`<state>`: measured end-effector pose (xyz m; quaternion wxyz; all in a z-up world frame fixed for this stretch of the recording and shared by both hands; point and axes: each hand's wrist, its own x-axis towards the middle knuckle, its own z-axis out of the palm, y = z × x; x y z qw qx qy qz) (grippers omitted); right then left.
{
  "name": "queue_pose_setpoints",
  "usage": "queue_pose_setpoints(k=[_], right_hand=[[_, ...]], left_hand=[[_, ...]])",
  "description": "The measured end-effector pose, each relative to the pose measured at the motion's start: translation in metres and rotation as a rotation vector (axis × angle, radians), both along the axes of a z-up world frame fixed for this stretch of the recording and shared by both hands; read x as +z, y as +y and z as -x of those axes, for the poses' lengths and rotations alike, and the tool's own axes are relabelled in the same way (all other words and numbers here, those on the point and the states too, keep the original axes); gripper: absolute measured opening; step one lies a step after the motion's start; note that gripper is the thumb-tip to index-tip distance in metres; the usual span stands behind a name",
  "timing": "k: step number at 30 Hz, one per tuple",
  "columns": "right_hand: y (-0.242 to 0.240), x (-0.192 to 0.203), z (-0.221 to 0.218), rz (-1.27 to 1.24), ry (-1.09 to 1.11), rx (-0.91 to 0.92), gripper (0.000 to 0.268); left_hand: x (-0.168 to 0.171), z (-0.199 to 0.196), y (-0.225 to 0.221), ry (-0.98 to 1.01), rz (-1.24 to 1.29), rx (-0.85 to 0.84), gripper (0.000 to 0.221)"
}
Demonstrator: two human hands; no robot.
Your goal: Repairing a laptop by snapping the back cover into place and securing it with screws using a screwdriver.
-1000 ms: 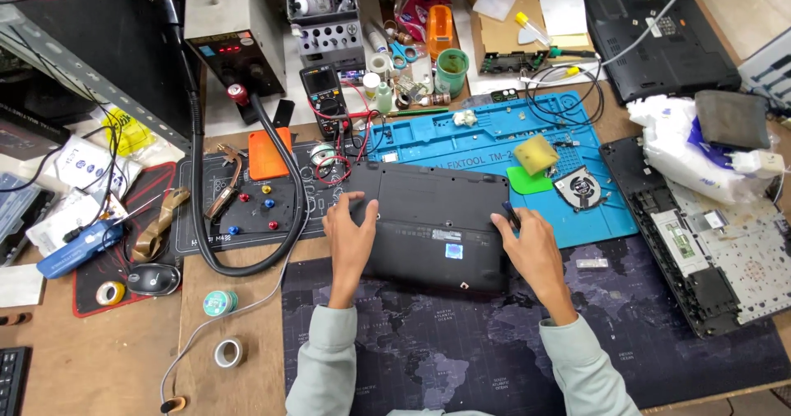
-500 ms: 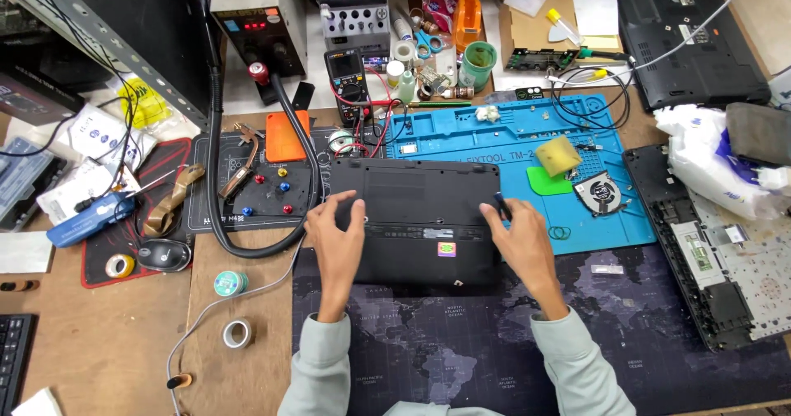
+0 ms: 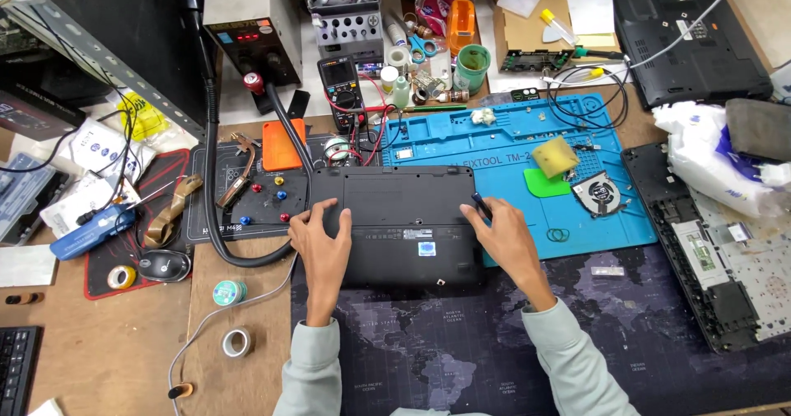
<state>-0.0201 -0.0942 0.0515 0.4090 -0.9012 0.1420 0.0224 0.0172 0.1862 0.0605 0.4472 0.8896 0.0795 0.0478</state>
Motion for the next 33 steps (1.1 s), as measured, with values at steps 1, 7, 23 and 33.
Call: queue_pose_setpoints(k=[1, 7, 23, 33], right_hand=[[-0.003, 0.0, 0.0, 0.0, 0.001, -0.004, 0.042], [-0.015, 0.026, -0.005, -0.077, -0.023, -0.015, 0.042], [-0.074, -0.013, -0.024, -0.838, -0.731, -0.035, 0.065], [-0.076, -0.013, -0.051, -0.858, -0.723, 0.006, 0.063]], left_hand=[[0.002, 0.001, -0.001, 0.001, 0.0, -0.004, 0.026], [0.0, 0.004, -0.009, 0.082, -0.171, -0.018, 0.035], [-0.025, -0.024, -0.1, -0.166, -0.263, -0.432, 0.027], [-0.051, -0.112, -0.171, -0.386, -0.327, -0.532, 0.01]])
